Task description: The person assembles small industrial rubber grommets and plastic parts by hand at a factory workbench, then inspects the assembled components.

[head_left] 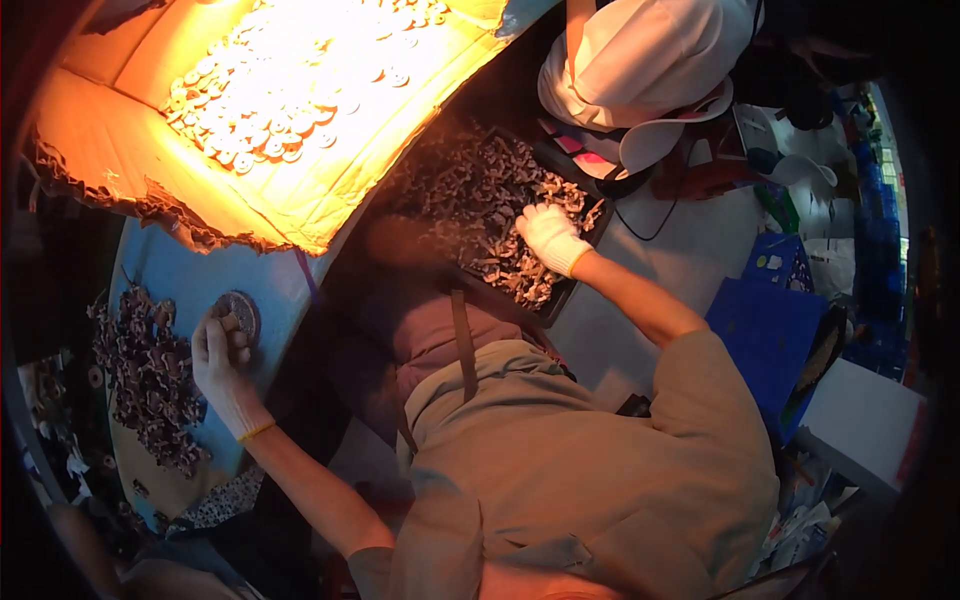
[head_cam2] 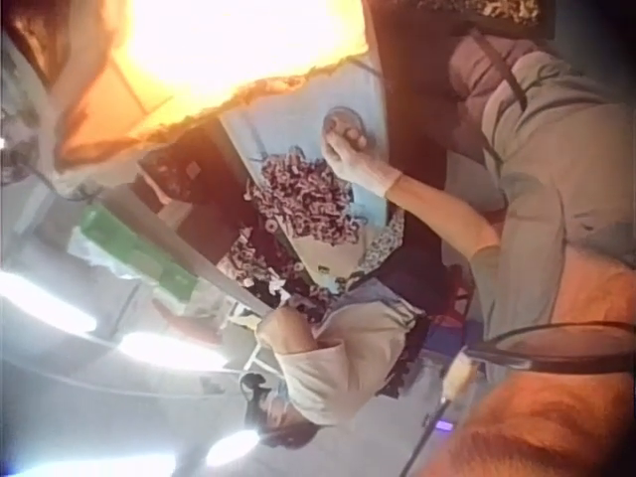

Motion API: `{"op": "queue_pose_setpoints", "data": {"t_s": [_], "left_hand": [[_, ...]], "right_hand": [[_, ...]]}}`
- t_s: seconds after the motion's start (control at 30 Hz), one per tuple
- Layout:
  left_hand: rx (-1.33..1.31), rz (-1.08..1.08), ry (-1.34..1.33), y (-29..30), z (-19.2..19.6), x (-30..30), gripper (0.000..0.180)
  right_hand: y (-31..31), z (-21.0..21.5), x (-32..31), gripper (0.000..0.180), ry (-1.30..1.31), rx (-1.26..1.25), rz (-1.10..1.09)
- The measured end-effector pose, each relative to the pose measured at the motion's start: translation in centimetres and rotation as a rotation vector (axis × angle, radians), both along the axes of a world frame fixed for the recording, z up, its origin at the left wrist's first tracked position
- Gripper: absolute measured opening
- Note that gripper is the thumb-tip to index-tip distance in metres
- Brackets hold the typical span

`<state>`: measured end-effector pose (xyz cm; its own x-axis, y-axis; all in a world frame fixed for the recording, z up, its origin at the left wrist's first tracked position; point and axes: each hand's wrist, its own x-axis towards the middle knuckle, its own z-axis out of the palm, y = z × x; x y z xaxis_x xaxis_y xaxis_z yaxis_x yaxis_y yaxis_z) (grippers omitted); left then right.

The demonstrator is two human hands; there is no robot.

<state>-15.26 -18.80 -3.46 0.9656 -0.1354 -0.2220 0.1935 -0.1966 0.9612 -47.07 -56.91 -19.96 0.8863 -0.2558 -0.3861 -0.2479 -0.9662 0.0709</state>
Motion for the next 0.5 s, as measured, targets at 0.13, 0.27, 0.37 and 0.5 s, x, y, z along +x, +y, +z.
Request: {"op": "queue_pose_setpoints", "data": {"t_s": [0.13, 0.27, 0.37, 0.5], "left_hand": [[-0.006, 0.015, 0.015, -0.4, 0.1, -0.1, 0.035], [-0.016, 0.019, 0.003, -0.2, 0.2, -0.2, 0.038], [-0.042, 0.025, -0.012, -0.1, -0.1, -0.3, 0.039], [-0.066, -0.046, -0.042, -0.3, 0.0, -0.1, 0.047]], "right_hand": [[0.2, -2.7, 0.5, 0.018, -0.02, -0.062, -0.098], [0.6, -1.6, -0.4, 0.02, 0.042, 0.016, -0.184], [0.2, -0.7, -0.3, 0.024, -0.024, 0.102, -0.144], [-1.7, -0.2, -0.4, 0.032, -0.169, 0.203, -0.28]]}}
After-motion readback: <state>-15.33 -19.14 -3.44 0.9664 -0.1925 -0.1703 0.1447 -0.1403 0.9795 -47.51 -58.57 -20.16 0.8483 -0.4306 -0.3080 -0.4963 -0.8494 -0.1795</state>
